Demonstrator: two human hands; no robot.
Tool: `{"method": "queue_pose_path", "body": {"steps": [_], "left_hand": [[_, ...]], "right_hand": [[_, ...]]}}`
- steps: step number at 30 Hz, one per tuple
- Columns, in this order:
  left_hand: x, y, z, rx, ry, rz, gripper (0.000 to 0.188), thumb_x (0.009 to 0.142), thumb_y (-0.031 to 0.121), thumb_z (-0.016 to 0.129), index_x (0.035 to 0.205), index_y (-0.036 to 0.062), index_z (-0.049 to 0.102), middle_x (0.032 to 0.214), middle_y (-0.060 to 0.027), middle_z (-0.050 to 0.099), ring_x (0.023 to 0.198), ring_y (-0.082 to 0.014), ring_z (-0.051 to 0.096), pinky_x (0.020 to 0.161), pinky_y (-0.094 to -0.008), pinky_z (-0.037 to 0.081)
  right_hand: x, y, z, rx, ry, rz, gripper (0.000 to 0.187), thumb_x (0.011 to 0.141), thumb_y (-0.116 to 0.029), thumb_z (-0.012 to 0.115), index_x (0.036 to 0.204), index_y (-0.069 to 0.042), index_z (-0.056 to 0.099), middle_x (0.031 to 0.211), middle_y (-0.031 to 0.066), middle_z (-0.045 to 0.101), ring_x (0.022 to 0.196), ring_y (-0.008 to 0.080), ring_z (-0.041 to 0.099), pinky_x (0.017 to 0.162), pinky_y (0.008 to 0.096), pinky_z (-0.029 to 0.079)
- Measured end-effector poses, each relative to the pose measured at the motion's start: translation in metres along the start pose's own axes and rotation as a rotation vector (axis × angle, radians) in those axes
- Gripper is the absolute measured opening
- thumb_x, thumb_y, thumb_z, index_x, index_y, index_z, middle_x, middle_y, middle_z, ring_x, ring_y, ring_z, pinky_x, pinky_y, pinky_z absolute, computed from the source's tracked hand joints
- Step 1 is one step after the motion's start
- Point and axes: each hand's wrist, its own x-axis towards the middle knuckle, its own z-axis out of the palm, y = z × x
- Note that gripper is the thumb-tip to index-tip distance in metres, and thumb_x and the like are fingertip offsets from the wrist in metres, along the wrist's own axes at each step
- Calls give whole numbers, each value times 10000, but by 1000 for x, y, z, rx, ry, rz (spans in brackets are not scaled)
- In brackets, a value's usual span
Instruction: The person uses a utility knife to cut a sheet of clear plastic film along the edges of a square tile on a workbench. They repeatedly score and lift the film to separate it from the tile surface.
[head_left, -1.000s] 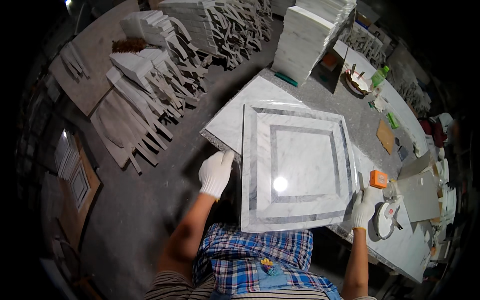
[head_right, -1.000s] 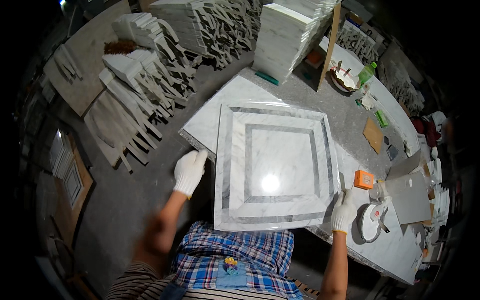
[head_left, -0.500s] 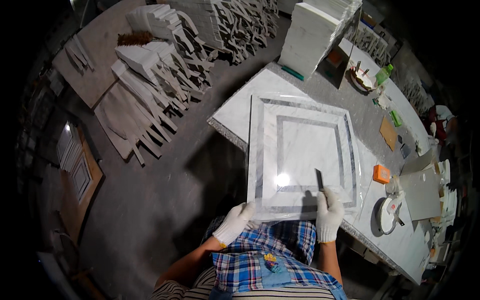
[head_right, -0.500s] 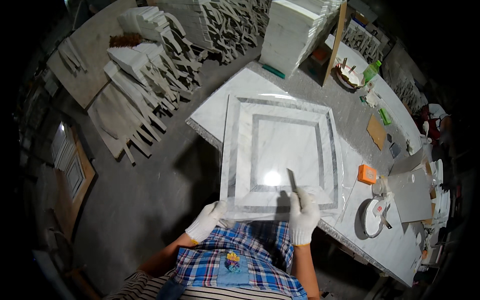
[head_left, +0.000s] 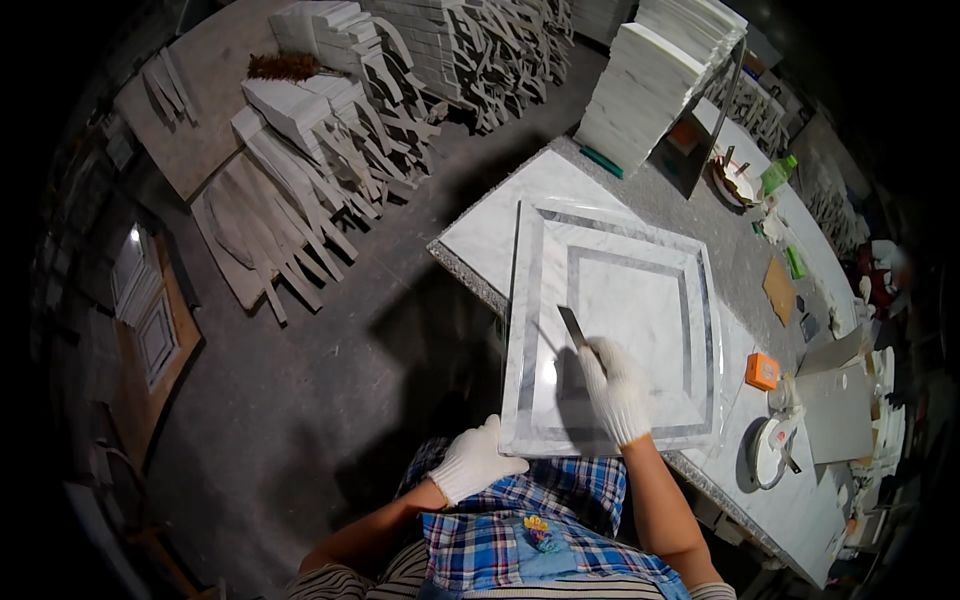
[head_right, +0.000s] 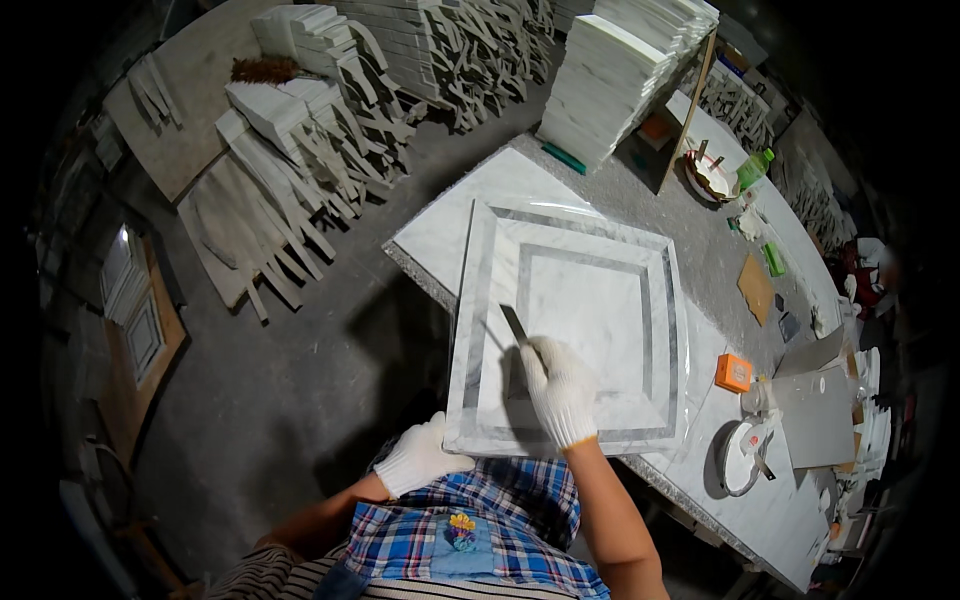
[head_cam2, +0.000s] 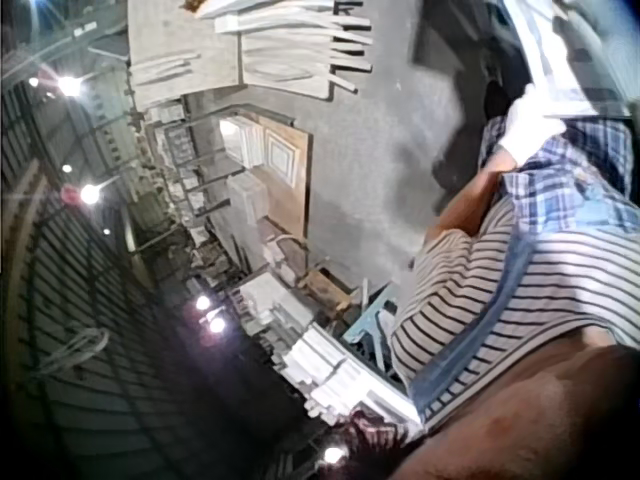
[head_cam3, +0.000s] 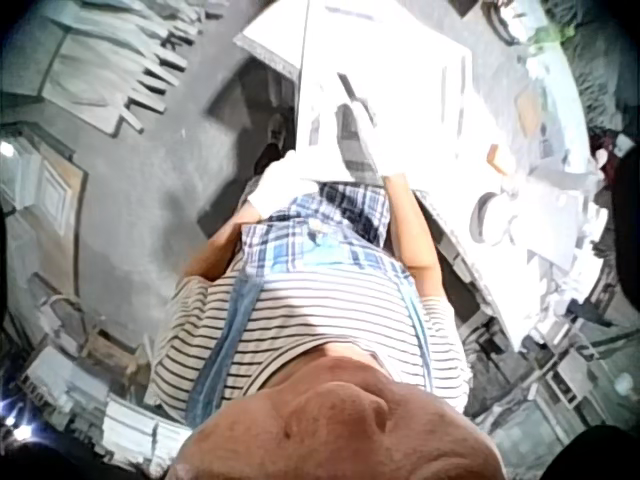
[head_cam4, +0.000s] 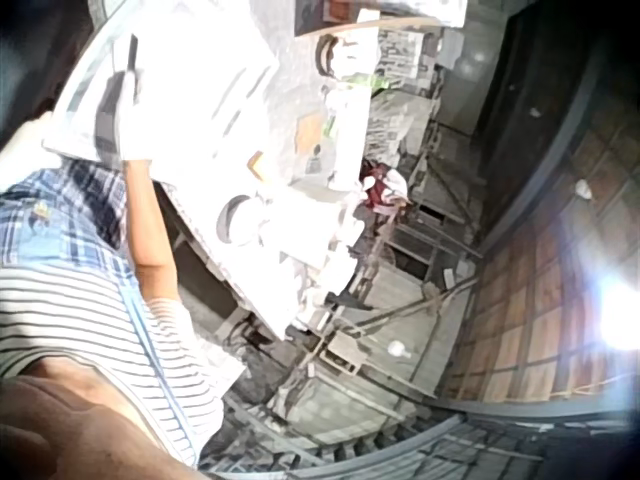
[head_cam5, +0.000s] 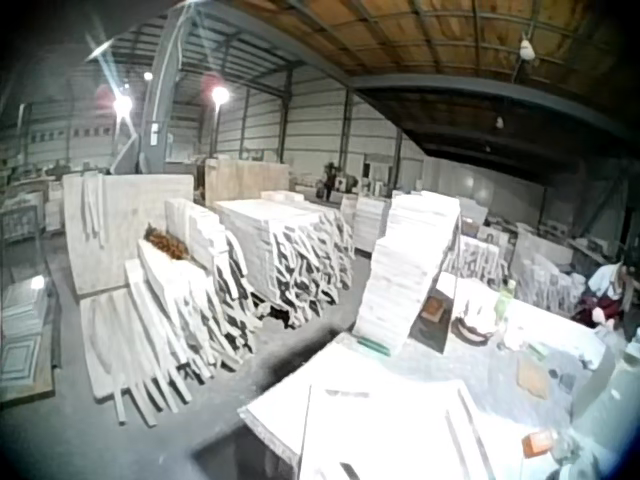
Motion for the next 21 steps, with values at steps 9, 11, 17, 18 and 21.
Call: {"method": "queue_pose_path", "body": {"steps": [9,11,17,18,21], "left_hand": [[2,0,-10,158,6,85,642,810,544,730,1058,-23,557,789,-236,699,739,-401,707,680,-469,560],[5,0,-13,154,-64,41,722,777,624,737,963,-57,586,813,-264,693,754,-404,708,694,-459,565],[13,-6,-13,176,-100,71,736,774,658,725,909,-51,583,753,-247,681,660,-379,697,594,-455,549],[14,-8,-12,185,-97,78,735,775,660,722,902,-50,583,747,-246,680,651,-375,696,587,-452,548],[14,-11,-12,200,-95,99,735,777,666,719,886,-49,586,729,-239,678,629,-368,692,572,-448,546]], "right_hand": [[145,5,64,-180,-54,58,291,988,-390,559,1112,-149,666,949,178,713,905,415,669,745,500,514],[163,6,68,-299,-40,51,278,980,-384,564,1109,-161,667,958,167,721,904,406,674,744,504,516],[179,12,79,-314,81,-94,322,963,-369,569,1223,-202,663,948,151,732,911,384,684,756,500,528],[179,11,79,-340,58,-117,340,963,-361,566,1255,-206,648,949,153,732,910,386,685,755,500,529],[182,3,74,-440,-49,-53,375,962,-336,556,1309,-204,613,949,162,732,904,393,687,753,504,533]]}}
